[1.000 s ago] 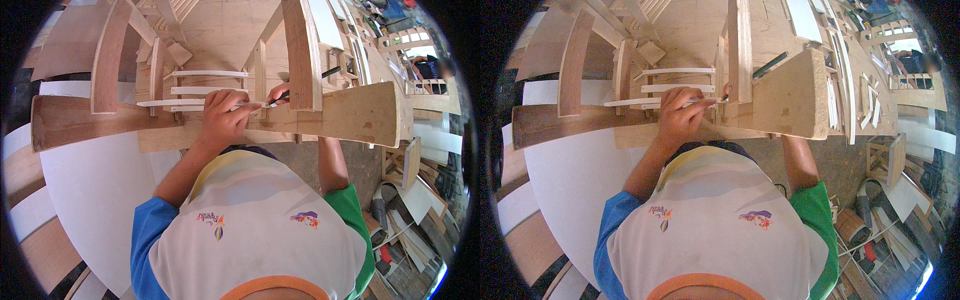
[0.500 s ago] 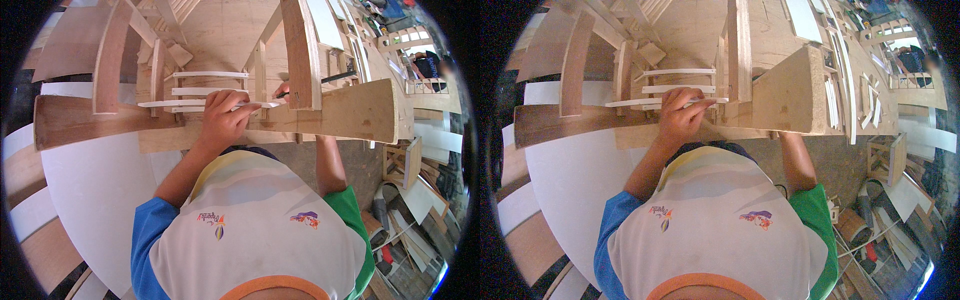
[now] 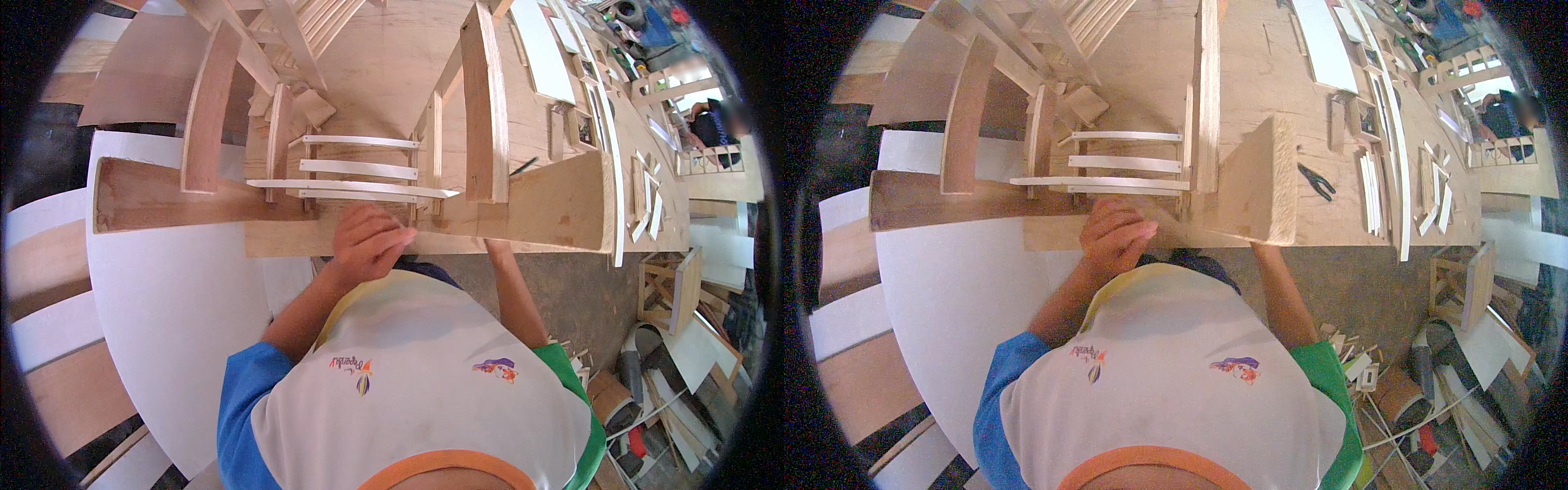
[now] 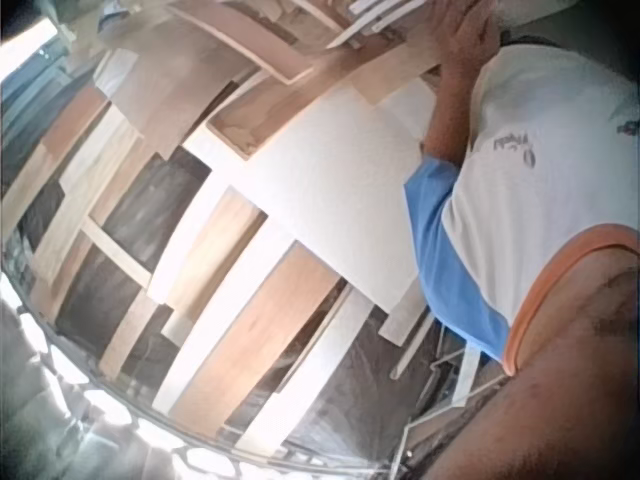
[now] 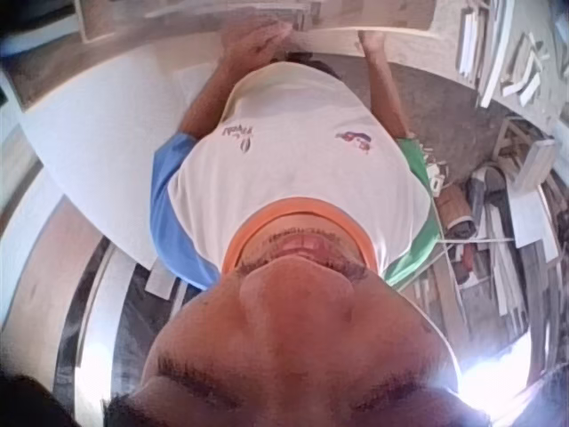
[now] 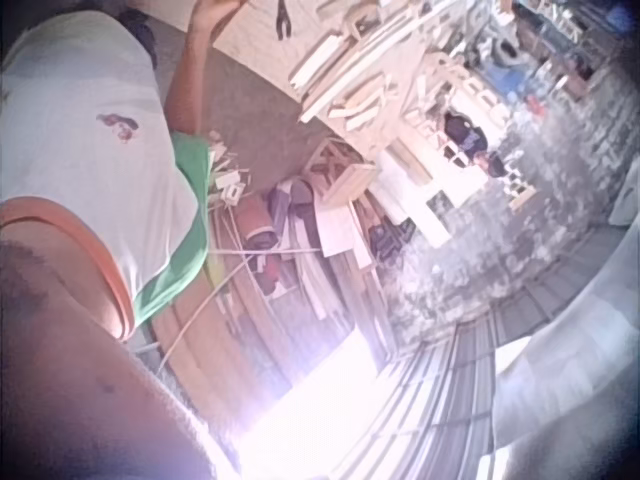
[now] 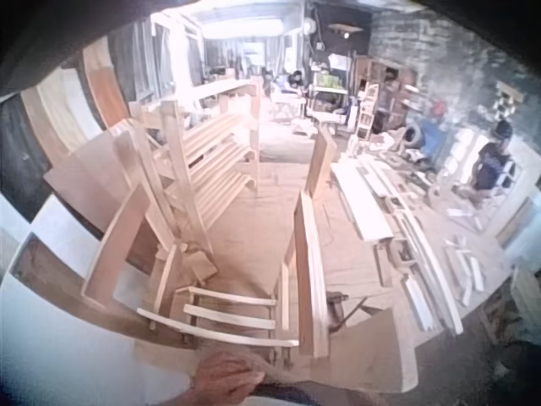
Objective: The person marks a measurement on a wooden structure using a pencil, picks up a small white wooden slat, selects a nail from a container, and hammers it into the slat to attach it to a wooden frame on a workbench.
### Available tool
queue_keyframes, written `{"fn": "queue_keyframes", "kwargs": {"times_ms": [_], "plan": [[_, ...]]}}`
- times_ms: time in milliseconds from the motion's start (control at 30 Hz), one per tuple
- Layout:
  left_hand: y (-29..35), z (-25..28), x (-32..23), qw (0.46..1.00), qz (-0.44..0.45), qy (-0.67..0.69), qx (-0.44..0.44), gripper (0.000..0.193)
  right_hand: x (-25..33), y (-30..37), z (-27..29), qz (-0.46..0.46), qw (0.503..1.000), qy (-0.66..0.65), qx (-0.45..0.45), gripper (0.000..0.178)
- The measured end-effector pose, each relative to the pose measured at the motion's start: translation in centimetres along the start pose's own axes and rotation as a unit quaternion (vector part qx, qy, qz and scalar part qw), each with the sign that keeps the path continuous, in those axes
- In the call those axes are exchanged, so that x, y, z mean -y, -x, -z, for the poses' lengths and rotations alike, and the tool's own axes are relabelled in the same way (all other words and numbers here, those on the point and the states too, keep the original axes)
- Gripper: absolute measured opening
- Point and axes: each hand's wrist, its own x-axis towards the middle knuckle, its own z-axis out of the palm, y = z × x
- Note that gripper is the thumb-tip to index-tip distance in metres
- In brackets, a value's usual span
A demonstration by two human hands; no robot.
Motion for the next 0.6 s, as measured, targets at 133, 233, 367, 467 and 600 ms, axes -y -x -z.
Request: {"fn": "queue_keyframes", "kwargs": {"times_ms": [133,233,367,467,600], "plan": [[3.5,-1.0,0.1,0.994,0.101,0.026,0.030,0.015,-3.2,2.1,-2.3,0.025,0.997,0.055,0.051,0.034],[5.1,-2.1,0.2,0.976,0.204,0.030,0.072,0.013,-4.3,2.7,-3.4,0.038,0.992,0.086,0.078,0.033],[5.1,-2.7,-0.3,0.959,0.265,0.034,0.094,0.010,-4.5,3.6,-3.0,0.050,0.988,0.109,0.094,0.031],[4.6,-2.2,-0.7,0.936,0.331,0.055,0.107,0.011,-2.1,3.5,-2.2,0.084,0.991,0.107,-0.005,0.030],[6.1,-1.4,1.0,0.906,0.381,0.177,0.051,0.014,9.0,4.4,0.2,-0.130,0.991,-0.014,0.017,0.012]]}}
